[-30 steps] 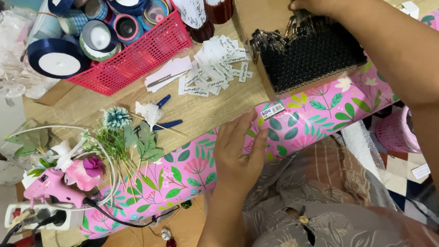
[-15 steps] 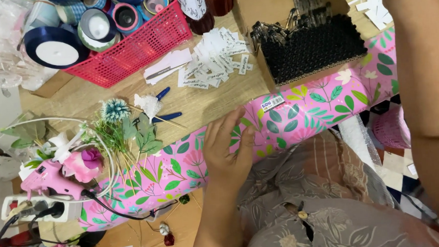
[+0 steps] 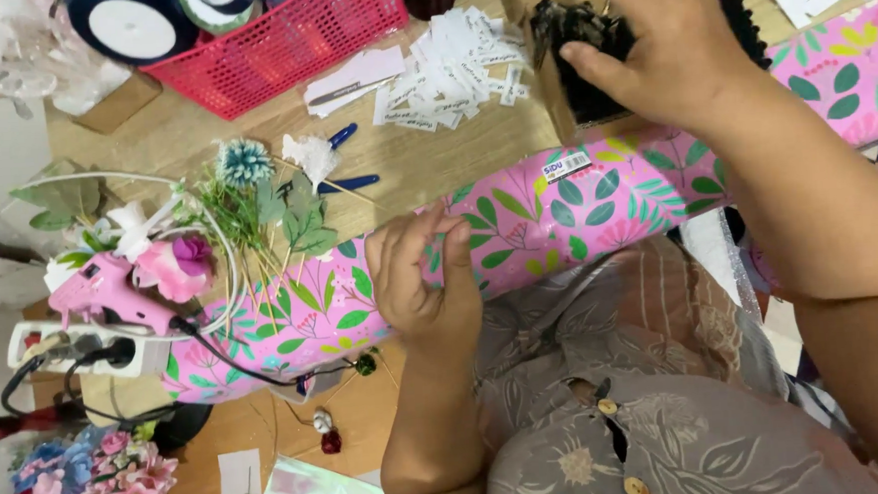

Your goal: The person sits at a table and repeatedly picks up small white paper labels and black hair clips. They fold the labels and attach them to the clips, then place the labeled clips into a black foam holder on the table.

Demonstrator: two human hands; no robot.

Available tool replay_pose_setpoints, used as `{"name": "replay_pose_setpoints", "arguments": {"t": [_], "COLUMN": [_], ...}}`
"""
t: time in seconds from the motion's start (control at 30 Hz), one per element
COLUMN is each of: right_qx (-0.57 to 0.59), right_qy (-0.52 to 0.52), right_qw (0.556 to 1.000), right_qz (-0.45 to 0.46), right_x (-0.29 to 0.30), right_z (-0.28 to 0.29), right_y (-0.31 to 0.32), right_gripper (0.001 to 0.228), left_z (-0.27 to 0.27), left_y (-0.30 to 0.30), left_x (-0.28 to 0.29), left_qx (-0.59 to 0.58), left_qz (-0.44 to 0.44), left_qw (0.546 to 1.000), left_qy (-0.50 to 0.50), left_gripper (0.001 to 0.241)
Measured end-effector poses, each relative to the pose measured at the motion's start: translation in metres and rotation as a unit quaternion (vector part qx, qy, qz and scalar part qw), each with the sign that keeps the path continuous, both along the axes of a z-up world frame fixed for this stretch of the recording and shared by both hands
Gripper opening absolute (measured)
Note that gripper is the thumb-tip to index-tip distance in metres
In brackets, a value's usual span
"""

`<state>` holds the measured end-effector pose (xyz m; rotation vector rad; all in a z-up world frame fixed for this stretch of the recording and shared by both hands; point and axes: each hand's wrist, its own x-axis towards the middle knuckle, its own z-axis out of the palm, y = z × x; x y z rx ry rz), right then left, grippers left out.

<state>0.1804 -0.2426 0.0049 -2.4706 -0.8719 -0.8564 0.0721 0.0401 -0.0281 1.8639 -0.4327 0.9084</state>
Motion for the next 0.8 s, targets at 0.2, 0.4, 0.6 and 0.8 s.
{"name": "replay_pose_setpoints", "arguments": {"t": [0.2,0.4,0.6,0.8], "right_qx": [-0.212,-0.301,-0.277,-0.211], "right_qy": [-0.055,0.111,-0.041,-0.135], "right_qw": [0.974,0.946,0.956,0.965], "right_qz": [-0.057,-0.045,-0.089,-0.076], "right_x": [0.051,0.074,0.103,0.092], "right_z": [-0.08,-0.106,-0.161,-0.136], "right_y": [0.043,0.096,0.098,0.088], "right_gripper": [0.015,0.067,0.057,0.063], "left_z": [0.0,0.0,-0.004,-0.013], "left_y": [0.018,0.031,0.035,0.033], "left_x": [-0.014,-0.02,-0.022,-0.018], "left_qx": [-0.043,-0.064,-0.086,-0.096], "left_qz": [0.024,0.011,0.001,0.001], "left_qw": [0.999,0.998,0.996,0.995], "left_qy": [-0.003,0.01,0.013,0.032], "left_gripper": [0.019,0.015,0.014,0.013]}}
